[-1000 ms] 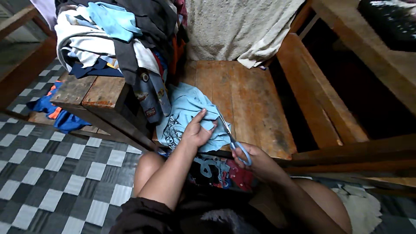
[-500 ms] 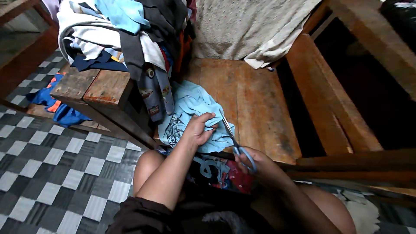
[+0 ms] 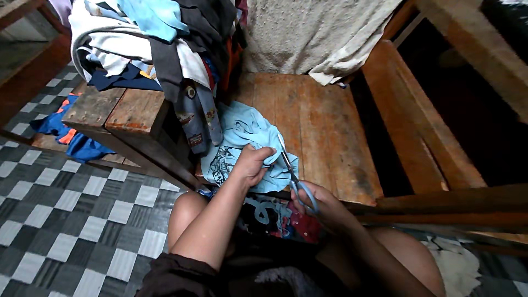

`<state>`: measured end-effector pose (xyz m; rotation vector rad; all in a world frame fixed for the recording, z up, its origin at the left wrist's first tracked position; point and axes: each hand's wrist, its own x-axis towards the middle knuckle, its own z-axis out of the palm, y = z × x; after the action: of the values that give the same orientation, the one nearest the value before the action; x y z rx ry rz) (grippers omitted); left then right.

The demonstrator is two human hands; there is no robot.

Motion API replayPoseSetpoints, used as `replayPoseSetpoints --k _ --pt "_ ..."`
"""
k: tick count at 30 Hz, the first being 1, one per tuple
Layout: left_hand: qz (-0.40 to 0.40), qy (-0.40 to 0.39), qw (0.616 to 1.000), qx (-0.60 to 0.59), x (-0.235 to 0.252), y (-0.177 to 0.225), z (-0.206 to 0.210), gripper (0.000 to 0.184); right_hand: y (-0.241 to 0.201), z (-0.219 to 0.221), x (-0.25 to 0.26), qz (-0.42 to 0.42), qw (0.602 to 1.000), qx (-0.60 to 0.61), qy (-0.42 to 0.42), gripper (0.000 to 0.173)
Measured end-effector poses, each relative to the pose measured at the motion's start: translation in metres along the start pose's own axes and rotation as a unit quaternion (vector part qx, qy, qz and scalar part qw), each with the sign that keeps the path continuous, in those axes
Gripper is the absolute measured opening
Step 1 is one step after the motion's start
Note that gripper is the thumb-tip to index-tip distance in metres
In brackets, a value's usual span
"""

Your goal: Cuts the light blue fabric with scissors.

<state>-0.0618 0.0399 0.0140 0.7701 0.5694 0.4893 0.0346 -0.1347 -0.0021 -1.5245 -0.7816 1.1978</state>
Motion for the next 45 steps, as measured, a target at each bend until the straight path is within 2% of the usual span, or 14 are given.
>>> replayPoseSetpoints --k 3,7,14,22,27,33,37,45 --pt "0.003 0.004 1.000 0.006 -0.001 0.002 0.000 0.018 0.000 0.001 0.001 0.004 1.000 -0.003 0.004 0.029" --pt "0.011 0.007 1.000 0.019 -0.002 0.007 -0.002 0.018 0.000 0.002 0.000 0.011 1.000 -0.011 0.005 0.020" --pt "0.022 0.023 0.999 0.036 -0.004 0.015 -0.004 0.027 -0.002 0.000 -0.002 0.019 1.000 -0.016 0.002 0.013" --pt "-0.015 -0.033 0.992 0.118 -0.008 0.020 -0.006 0.027 0.000 -0.002 0.000 -0.002 1.000 0.010 -0.010 0.021" --pt "-0.020 -0.052 0.990 0.128 -0.008 0.019 -0.007 0.024 0.002 0.000 0.001 -0.011 1.000 0.014 -0.001 0.023" --pt "-0.014 -0.045 0.990 0.130 -0.007 0.021 -0.007 0.025 0.002 0.001 0.001 -0.012 1.000 0.003 0.008 0.014" --pt "-0.006 -0.044 0.990 0.132 -0.006 0.022 -0.009 0.026 0.001 -0.002 0.001 -0.010 1.000 -0.001 0.004 0.018" --pt "-0.036 -0.109 0.972 0.203 -0.008 0.024 -0.013 0.025 0.003 -0.002 0.002 -0.023 0.999 0.042 -0.009 0.028"
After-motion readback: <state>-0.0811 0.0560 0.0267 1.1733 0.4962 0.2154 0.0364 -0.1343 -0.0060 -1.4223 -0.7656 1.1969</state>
